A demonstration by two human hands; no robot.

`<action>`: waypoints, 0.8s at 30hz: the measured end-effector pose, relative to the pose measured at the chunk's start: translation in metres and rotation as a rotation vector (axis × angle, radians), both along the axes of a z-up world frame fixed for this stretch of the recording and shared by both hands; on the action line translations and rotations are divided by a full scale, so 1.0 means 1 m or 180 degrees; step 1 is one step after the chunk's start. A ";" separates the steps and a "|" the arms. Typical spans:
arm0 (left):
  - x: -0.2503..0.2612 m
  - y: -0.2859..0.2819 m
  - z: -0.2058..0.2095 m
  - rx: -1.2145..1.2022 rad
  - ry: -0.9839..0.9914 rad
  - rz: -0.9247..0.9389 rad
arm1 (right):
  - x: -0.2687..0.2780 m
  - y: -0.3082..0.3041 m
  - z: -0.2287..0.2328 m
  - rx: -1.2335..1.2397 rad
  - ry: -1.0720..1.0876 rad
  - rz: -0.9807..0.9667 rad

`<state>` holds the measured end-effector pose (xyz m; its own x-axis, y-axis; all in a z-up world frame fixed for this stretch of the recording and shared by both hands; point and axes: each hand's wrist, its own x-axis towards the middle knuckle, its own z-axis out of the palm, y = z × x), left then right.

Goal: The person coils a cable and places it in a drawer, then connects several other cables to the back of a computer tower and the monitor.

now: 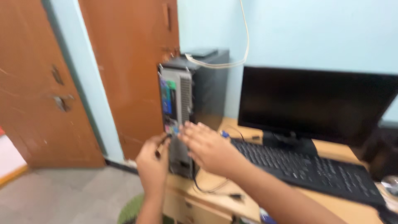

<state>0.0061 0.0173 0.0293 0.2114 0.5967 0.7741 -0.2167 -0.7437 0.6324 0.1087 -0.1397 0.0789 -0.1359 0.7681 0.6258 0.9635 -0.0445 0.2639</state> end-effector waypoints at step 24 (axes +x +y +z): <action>0.008 0.033 -0.027 -0.0005 -0.0140 -0.0004 | 0.042 0.025 0.028 0.0016 -0.1094 -0.0665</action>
<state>0.0139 0.0498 0.0025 0.1780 0.5976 0.7818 -0.2453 -0.7424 0.6234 0.1506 -0.1149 0.1066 -0.1791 0.7983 0.5750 0.7892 -0.2324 0.5684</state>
